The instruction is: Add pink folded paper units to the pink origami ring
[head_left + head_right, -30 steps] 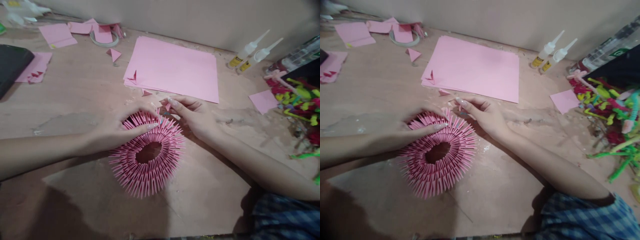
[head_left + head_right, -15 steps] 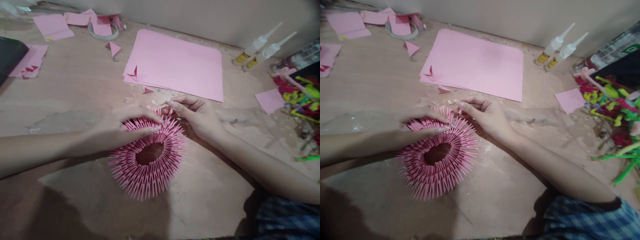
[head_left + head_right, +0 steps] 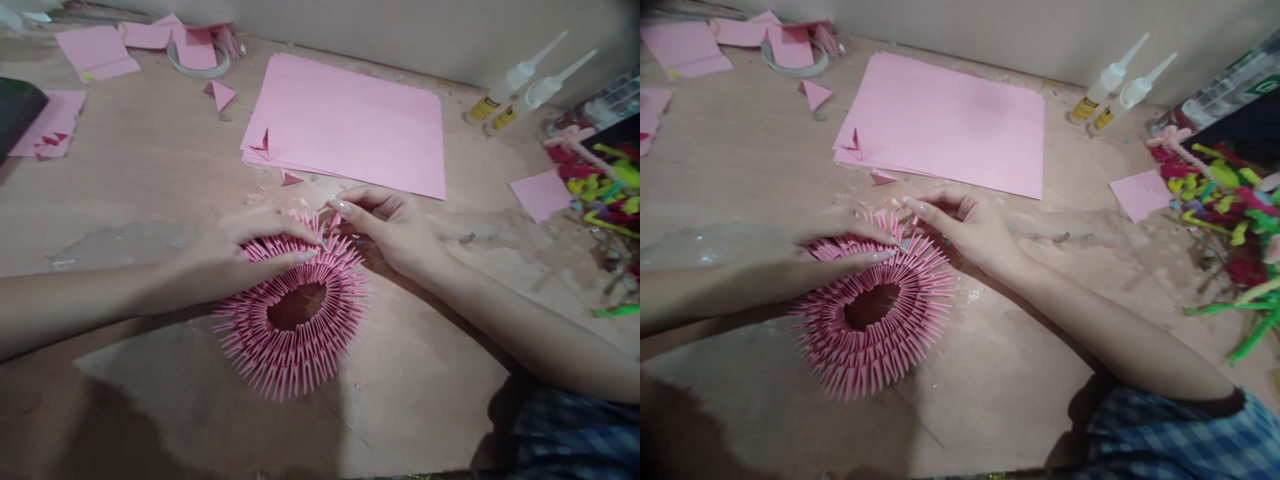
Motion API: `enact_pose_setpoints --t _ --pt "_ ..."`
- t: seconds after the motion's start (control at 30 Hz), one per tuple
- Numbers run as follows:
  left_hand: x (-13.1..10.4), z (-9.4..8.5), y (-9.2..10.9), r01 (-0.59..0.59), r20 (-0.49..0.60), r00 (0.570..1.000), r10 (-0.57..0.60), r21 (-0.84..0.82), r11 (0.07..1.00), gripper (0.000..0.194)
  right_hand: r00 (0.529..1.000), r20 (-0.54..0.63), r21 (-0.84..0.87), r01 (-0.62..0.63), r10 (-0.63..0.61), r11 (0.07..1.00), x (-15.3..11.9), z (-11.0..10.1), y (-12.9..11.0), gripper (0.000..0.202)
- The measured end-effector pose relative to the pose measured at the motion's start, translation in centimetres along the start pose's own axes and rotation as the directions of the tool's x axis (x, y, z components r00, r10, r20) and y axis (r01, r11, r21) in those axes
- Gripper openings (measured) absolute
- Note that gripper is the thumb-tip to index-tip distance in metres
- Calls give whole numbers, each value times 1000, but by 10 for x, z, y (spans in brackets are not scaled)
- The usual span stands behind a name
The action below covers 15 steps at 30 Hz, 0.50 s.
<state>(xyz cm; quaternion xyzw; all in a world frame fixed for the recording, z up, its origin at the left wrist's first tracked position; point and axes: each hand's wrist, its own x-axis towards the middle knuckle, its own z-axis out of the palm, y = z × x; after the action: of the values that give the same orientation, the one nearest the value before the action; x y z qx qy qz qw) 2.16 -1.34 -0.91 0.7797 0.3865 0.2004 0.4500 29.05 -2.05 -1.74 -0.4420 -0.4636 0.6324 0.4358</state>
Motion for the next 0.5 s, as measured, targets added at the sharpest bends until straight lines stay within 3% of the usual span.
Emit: enact_pose_setpoints --t 0.13,0.33,0.5 --pt "-2 0 6 36 -36 999 -38 -54 998 28 999 32 -19 9 -8 1000 -1 1 0 38" --pt "-2 0 -2 -43 -38 998 42 -25 999 27 1000 -15 24 5 -5 1000 0 1 1 40" --pt "-3 2 2 2 -72 997 -7 -62 998 22 999 -35 10 -4 4 1000 1 0 1 41"
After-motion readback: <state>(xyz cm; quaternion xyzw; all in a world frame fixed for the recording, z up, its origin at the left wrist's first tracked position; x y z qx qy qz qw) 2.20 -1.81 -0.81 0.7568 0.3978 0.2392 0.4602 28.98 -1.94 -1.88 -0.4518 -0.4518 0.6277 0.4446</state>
